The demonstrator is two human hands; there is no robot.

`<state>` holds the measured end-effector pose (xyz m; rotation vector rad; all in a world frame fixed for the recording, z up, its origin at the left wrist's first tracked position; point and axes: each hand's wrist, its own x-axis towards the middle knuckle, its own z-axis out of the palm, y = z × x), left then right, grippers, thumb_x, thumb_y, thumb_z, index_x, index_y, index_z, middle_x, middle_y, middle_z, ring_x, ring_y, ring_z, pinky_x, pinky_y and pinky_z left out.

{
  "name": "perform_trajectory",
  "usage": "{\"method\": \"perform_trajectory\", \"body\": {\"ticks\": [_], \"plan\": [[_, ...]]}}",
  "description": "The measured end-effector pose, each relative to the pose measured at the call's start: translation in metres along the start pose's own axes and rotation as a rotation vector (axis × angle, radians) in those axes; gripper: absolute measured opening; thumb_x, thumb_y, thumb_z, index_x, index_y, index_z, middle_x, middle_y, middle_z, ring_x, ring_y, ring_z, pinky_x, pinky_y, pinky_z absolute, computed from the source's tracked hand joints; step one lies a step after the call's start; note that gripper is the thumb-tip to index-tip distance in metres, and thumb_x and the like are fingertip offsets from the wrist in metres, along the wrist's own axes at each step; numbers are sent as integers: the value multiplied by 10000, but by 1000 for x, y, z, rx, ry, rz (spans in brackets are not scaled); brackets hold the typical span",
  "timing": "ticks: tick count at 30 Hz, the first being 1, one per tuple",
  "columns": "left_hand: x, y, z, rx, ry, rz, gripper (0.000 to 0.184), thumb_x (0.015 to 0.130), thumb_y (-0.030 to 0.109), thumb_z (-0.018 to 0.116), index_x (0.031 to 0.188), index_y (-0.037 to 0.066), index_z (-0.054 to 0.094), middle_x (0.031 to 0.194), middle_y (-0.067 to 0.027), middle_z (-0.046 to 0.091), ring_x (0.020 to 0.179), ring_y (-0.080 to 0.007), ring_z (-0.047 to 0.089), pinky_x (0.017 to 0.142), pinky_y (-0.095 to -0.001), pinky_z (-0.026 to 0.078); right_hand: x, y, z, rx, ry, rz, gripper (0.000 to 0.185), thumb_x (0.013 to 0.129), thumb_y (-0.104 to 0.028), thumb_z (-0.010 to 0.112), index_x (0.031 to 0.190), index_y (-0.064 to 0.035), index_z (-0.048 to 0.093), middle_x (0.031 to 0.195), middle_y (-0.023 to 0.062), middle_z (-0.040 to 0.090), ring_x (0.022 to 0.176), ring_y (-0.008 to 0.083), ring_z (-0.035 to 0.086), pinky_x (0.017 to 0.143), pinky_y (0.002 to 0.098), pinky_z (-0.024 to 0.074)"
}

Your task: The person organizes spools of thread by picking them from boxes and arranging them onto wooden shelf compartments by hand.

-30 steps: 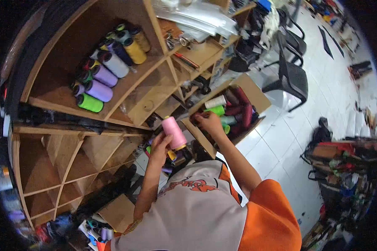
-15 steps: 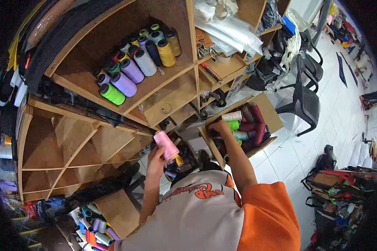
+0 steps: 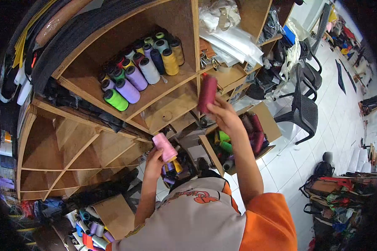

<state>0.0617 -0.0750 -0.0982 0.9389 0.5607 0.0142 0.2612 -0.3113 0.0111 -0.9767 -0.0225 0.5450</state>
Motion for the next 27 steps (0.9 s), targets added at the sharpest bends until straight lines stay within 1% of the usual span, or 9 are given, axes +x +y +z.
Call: {"method": "perform_trajectory", "body": {"ticks": [2,4,7,10,11,14,16,19,27], "plan": [[0,1,4,28,6,1,362,872,184,596,1179,7,522,1085,-82,614,983,-195,611,860,-360,499,45,3,19,-157,-49,-239,582,808,-83,698,1301,48,416,1144,102,602,991,185,601,845,309,473],[-3,0,7,35,8,23,360,868,185,605,1170,6,526,1073,-81,616,974,-189,612,839,-341,501,84,17,35,-276,96,-399,586,793,-88,713,1284,56,427,1137,134,606,1010,196,593,839,301,463],[-14,2,10,39,-6,19,312,863,191,625,1124,37,556,1011,-30,605,948,-136,594,807,-315,498,102,27,65,-845,368,-715,576,772,-90,721,1256,57,445,1094,185,606,1002,270,588,850,336,457],[-24,5,15,-4,-9,63,298,855,217,646,1095,56,573,963,6,596,897,-97,583,763,-291,493,126,43,72,-995,571,-830,582,739,-110,742,1227,45,466,1045,227,597,965,361,577,854,389,449],[-24,0,10,6,17,62,299,854,222,649,1093,59,574,952,10,595,876,-94,583,752,-283,489,134,48,72,-899,562,-767,551,727,-129,751,1187,31,493,1038,225,584,979,399,544,868,420,431],[-27,-2,5,4,44,52,297,853,229,653,1086,60,575,914,19,585,809,-92,572,720,-259,467,136,48,78,-959,654,-932,514,729,-160,754,1151,11,514,1052,207,570,1025,370,527,877,406,416],[-29,-2,2,-16,60,49,299,852,226,653,1087,58,575,906,19,584,814,-95,571,721,-262,466,134,48,78,-1006,697,-854,496,734,-177,751,1132,5,518,1050,195,563,1035,359,516,880,407,407],[-26,0,-10,20,57,35,353,887,169,593,1174,-23,519,1054,-85,613,928,-179,612,835,-317,479,135,51,77,-1002,722,-857,479,738,-190,749,1115,-2,521,1044,184,564,1026,349,519,878,411,399],[-15,6,-4,18,33,103,378,865,184,624,1171,-14,523,1050,-80,611,940,-169,609,829,-314,487,141,58,65,-960,718,-928,445,756,-186,749,1082,16,524,1013,183,571,924,328,560,819,382,440]]}}
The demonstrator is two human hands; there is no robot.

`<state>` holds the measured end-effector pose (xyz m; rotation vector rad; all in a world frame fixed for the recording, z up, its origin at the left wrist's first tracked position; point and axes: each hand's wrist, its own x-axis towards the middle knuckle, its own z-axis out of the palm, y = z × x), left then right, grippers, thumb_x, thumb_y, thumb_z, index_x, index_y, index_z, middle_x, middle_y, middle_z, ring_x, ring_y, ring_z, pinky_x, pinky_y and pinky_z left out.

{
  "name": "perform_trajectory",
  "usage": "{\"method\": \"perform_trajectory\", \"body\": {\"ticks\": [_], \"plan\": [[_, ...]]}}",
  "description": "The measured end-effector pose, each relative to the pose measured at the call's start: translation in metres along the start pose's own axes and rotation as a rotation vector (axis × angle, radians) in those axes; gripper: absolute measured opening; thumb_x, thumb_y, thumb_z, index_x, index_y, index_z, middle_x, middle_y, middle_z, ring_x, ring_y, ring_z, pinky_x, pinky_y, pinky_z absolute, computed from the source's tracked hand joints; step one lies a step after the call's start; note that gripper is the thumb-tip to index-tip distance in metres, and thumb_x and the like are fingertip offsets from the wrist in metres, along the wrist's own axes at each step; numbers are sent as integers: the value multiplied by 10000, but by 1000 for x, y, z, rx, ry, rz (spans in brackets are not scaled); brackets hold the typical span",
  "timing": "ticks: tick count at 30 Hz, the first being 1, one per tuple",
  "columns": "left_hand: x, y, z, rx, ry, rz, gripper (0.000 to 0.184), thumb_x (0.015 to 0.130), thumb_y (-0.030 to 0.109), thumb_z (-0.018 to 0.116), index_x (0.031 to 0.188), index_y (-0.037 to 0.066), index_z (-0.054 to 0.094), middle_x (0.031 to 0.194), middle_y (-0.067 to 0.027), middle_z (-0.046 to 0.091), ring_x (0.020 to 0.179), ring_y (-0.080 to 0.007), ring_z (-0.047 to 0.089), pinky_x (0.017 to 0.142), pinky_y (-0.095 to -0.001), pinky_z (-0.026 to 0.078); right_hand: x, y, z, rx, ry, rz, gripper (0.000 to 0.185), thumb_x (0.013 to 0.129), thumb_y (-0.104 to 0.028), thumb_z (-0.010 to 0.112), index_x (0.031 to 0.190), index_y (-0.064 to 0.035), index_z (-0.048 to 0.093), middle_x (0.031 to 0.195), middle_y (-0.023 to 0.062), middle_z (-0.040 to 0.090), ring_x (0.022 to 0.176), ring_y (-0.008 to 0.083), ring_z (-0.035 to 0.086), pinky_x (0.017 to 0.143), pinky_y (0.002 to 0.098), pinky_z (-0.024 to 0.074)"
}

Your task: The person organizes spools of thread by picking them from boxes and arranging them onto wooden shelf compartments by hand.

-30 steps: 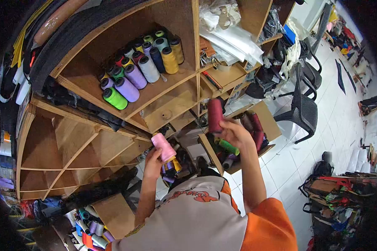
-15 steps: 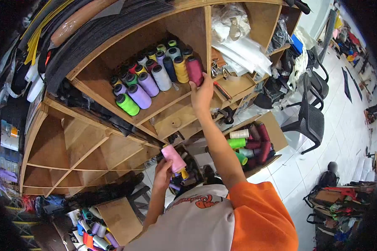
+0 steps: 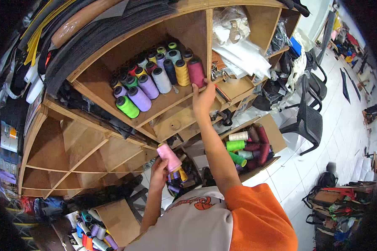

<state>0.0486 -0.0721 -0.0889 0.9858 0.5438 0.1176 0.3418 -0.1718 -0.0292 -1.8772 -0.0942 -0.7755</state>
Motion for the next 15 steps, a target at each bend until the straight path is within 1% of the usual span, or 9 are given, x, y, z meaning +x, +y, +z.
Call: {"method": "perform_trajectory", "body": {"ticks": [2,4,5,6,7,10,13,14,15], "plan": [[4,0,3,10,-23,7,375,862,183,625,1169,-8,525,1046,-75,611,938,-166,608,826,-309,486,0,0,-1,34,-17,43,431,756,-161,748,1076,17,521,1006,187,572,909,316,564,802,370,447],[7,3,9,39,-35,-5,364,864,179,622,1166,-2,529,1040,-68,611,936,-162,607,823,-305,486,-2,3,1,35,-11,19,435,745,-144,756,1075,14,521,1000,182,577,900,303,569,788,360,451],[7,2,12,46,-32,1,349,860,187,632,1149,11,544,1011,-44,606,900,-136,591,789,-280,472,-3,5,2,38,-9,8,437,739,-135,760,1075,12,521,997,179,579,896,297,571,781,356,453],[8,2,15,53,-28,7,335,857,196,641,1133,25,558,982,-20,601,863,-109,574,754,-254,459,-2,4,0,26,-51,79,440,724,-121,769,1067,3,525,974,162,579,880,284,569,765,349,451],[8,1,18,58,-21,14,321,853,204,651,1116,38,572,953,4,596,827,-82,558,720,-229,446,-2,5,0,-6,-48,72,442,721,-129,772,1066,0,526,964,157,581,872,281,570,760,352,450],[10,2,22,91,-29,-22,370,834,180,682,1142,15,558,983,-15,602,863,-94,560,766,-242,449,0,4,3,-105,-33,36,448,716,-159,778,1059,-6,533,935,142,584,847,276,573,744,362,446],[13,16,37,138,-53,113,426,813,135,707,1171,-17,532,1032,-43,605,914,-120,567,815,-274,456,-1,3,1,-191,-5,-18,455,714,-201,780,1053,-13,542,918,136,588,831,277,576,738,369,444],[17,26,41,261,-66,152,473,805,110,709,1205,-35,503,1077,-74,600,981,-152,568,873,-301,454,-1,5,2,-196,2,-25,461,713,-216,781,1055,-16,544,919,134,590,830,278,577,741,371,444],[20,40,48,337,-77,203,487,806,114,709,1216,-35,493,1095,-82,595,994,-158,566,882,-304,453,0,8,3,-200,11,-31,467,712,-231,781,1056,-19,546,920,131,592,830,280,578,744,373,444]]}}
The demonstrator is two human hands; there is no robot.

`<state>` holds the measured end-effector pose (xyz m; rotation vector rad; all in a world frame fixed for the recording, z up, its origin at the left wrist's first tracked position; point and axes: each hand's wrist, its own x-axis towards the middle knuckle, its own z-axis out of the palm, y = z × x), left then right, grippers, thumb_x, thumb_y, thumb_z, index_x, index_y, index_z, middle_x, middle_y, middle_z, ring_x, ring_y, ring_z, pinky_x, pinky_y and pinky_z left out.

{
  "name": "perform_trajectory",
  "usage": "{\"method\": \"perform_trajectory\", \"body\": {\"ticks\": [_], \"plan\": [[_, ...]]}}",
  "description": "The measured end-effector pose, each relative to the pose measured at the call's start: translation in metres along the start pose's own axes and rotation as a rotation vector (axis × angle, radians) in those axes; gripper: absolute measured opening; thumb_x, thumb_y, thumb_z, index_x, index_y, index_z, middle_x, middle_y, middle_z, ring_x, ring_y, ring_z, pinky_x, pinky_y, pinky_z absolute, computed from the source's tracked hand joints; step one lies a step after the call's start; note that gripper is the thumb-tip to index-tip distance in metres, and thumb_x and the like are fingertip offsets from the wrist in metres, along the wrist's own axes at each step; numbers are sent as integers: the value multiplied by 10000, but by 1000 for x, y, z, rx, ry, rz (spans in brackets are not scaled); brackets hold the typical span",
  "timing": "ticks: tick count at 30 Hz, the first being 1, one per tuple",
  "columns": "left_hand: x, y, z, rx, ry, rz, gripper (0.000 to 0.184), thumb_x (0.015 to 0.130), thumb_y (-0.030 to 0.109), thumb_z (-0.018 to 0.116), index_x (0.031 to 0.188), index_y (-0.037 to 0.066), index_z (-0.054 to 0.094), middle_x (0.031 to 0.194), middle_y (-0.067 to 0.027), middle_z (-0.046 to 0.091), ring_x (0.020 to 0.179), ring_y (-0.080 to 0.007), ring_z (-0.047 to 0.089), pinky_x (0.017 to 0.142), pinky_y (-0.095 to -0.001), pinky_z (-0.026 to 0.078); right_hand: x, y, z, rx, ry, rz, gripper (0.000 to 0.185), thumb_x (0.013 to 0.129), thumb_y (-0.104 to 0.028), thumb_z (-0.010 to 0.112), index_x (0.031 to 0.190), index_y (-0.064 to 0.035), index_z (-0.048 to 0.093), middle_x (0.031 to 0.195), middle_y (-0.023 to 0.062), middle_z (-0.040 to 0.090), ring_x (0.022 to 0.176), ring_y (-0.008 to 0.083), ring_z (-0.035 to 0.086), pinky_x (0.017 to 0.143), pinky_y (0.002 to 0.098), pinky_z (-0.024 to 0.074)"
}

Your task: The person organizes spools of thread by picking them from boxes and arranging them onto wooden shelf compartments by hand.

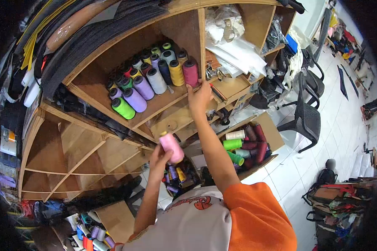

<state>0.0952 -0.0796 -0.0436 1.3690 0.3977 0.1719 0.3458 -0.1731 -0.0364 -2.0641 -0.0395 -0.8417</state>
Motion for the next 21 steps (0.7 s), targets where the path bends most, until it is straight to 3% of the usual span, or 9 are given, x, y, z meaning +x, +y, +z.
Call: {"method": "perform_trajectory", "body": {"ticks": [4,5,8,11,13,14,16,19,21], "plan": [[39,51,16,144,-36,272,563,805,127,710,1269,-36,437,1188,-122,559,1064,-182,549,921,-320,442,1,14,-16,146,-69,68,398,736,-218,752,1017,-13,560,900,144,595,833,307,578,741,380,446],[51,61,19,213,-25,253,578,807,129,709,1281,-33,421,1215,-131,543,1083,-193,543,926,-331,440,-1,21,-26,181,-90,87,372,743,-209,740,999,-11,557,883,150,593,831,325,577,730,395,445],[101,71,32,235,-8,512,605,799,182,716,1279,-40,422,1184,-178,555,1067,-257,562,919,-360,437,-10,57,-65,147,-182,76,294,754,-183,714,930,3,569,831,194,593,756,344,588,693,389,468],[142,72,48,518,126,603,626,778,210,725,1272,-37,431,1173,-212,560,1053,-321,568,908,-390,437,-29,110,-115,-17,-525,175,251,735,-150,709,892,4,587,766,172,624,715,347,615,658,393,485],[166,60,57,500,159,605,629,768,223,728,1266,-29,439,1167,-221,564,1051,-350,564,904,-409,437,-55,167,-135,-145,-628,70,297,725,-178,740,900,-1,576,742,121,626,677,262,610,650,344,491],[175,56,62,493,174,606,631,763,229,729,1264,-25,442,1163,-225,565,1050,-364,562,903,-418,436,-62,168,-151,42,-632,85,285,727,-113,693,958,4,574,846,194,635,766,372,625,684,412,501],[178,59,69,479,157,584,611,774,231,716,1266,-12,446,1167,-235,564,1071,-381,550,908,-432,426,-68,174,-168,-172,-627,-53,346,722,-98,695,1022,-3,551,933,196,635,840,366,626,731,408,501],[180,61,72,467,178,582,568,788,203,698,1251,-13,449,1174,-258,551,1092,-410,527,920,-437,415,-75,179,-174,-40,-639,197,363,729,-89,678,1056,-18,537,986,199,617,938,357,607,798,403,494],[178,63,74,571,237,697,559,783,190,703,1240,-13,452,1157,-249,551,1068,-412,534,913,-445,417,-78,185,-174,-99,-687,178,383,720,-107,681,1070,-29,548,981,183,607,941,345,602,822,407,490]]}}
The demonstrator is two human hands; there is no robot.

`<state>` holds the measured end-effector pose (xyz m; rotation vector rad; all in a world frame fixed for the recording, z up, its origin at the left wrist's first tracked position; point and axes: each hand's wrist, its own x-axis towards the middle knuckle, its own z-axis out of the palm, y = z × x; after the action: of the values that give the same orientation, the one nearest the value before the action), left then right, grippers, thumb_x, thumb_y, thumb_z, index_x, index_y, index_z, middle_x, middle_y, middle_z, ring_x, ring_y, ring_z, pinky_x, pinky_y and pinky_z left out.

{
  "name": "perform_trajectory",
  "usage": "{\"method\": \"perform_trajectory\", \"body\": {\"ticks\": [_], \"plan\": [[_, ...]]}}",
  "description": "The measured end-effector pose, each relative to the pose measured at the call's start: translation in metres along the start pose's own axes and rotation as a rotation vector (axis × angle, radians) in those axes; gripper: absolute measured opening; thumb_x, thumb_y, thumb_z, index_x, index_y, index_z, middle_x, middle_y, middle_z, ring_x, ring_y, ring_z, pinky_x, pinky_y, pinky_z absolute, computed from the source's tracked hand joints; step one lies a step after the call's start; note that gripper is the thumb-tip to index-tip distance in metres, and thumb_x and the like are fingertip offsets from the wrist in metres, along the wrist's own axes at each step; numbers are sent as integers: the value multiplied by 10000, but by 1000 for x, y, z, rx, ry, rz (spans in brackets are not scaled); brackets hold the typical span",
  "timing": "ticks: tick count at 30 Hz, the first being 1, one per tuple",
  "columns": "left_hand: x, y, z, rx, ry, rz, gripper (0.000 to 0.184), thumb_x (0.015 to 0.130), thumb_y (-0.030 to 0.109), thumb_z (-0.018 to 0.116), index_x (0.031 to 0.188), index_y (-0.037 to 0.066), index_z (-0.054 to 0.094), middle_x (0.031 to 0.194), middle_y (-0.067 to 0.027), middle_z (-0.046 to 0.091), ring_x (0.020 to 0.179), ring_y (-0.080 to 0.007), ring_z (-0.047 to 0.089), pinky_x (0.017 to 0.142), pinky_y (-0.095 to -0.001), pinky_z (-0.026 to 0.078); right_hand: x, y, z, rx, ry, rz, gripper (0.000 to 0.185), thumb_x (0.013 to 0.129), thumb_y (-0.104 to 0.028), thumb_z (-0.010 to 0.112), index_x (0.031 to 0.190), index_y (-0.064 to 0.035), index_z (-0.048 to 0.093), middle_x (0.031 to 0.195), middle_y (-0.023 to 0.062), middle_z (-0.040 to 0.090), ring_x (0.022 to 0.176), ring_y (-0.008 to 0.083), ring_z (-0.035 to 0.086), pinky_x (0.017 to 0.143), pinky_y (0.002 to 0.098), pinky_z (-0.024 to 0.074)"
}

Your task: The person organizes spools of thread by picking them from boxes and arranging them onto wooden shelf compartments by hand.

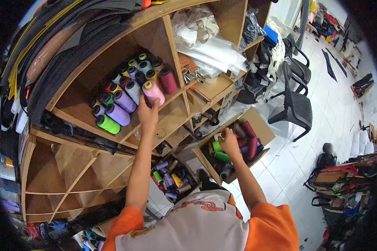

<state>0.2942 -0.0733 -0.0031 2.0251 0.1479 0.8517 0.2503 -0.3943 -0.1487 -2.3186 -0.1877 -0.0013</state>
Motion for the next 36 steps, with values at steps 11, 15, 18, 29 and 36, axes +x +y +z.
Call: {"method": "perform_trajectory", "body": {"ticks": [11,15,18,29,36], "plan": [[-12,21,-6,111,169,16,481,777,53,693,1199,-13,471,1083,-195,519,984,-348,560,808,-395,493,-27,28,26,-581,-217,-9,503,678,-177,690,1159,-115,555,1186,108,501,1173,320,441,861,490,435],[-12,14,-6,42,201,5,468,757,38,715,1161,-34,492,1065,-168,549,973,-290,582,817,-366,525,-33,37,43,-748,-75,-108,432,725,-161,641,1147,-135,552,1165,104,505,1135,299,456,865,475,396],[-15,6,-3,-35,196,-54,493,742,30,730,1167,-42,490,1079,-176,549,996,-285,584,854,-353,534,-34,47,55,-812,10,-171,366,762,-156,595,1127,-147,564,1143,102,516,1098,288,472,868,471,379],[-30,-4,-1,-3,217,0,512,725,43,759,1158,-40,500,1059,-163,544,1008,-265,584,837,-325,541,-31,31,30,-901,-96,-308,435,691,-197,669,1090,-78,542,1076,85,542,1091,245,483,894,440,356],[-114,12,-17,-26,-232,-80,349,801,96,665,1125,30,554,1001,-143,592,917,-244,614,726,-346,497,-41,-32,-9,-254,99,-142,578,650,-233,749,1126,-29,491,1039,175,564,997,338,552,862,481,412]]}}
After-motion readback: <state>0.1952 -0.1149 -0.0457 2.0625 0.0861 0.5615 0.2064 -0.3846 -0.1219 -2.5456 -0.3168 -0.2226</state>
